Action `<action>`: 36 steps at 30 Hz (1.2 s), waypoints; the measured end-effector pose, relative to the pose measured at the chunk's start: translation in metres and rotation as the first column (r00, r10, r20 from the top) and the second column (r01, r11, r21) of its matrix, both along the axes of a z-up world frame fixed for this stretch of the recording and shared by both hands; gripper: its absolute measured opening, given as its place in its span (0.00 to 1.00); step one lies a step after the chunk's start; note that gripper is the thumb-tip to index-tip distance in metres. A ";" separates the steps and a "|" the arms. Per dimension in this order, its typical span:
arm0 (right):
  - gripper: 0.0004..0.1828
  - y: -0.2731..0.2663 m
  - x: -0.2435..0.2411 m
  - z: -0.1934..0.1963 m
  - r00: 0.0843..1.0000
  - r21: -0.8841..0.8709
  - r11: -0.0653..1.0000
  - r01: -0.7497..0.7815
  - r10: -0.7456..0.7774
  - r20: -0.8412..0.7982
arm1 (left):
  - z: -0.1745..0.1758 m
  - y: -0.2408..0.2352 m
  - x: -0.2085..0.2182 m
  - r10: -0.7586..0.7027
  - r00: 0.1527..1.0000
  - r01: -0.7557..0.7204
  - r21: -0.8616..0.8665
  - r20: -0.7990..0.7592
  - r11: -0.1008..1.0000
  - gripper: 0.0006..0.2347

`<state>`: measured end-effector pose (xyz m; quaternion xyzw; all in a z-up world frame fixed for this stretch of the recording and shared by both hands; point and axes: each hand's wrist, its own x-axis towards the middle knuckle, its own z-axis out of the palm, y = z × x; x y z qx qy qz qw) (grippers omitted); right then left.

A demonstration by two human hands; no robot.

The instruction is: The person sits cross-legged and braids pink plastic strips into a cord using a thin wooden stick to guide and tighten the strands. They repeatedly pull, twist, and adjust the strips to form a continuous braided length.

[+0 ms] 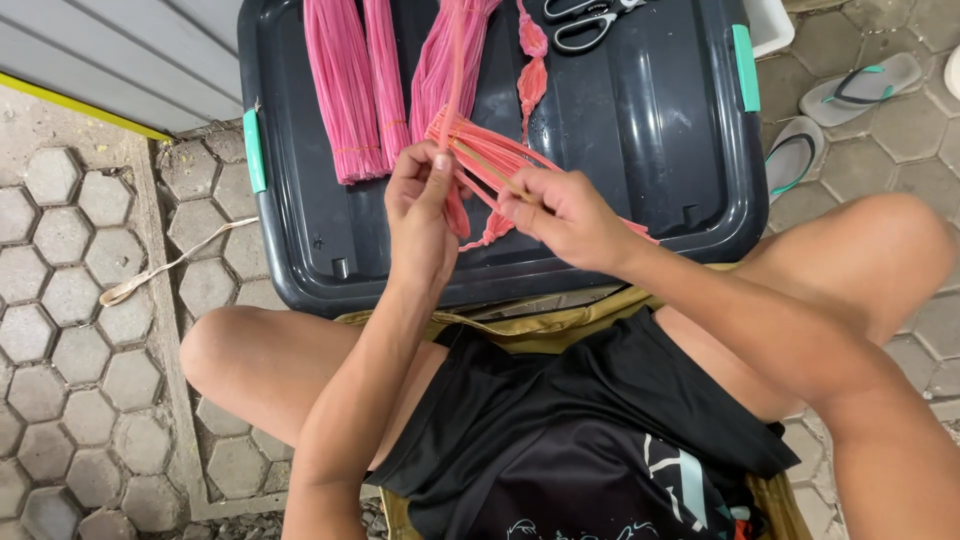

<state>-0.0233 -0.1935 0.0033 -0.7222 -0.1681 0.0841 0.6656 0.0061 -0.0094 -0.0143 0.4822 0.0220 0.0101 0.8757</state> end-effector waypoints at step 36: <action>0.13 -0.011 -0.031 0.031 0.972 -0.133 0.983 0.123 -0.092 0.215 | -0.036 -0.001 -0.004 0.144 0.982 -0.113 0.230 -0.125 0.967 0.03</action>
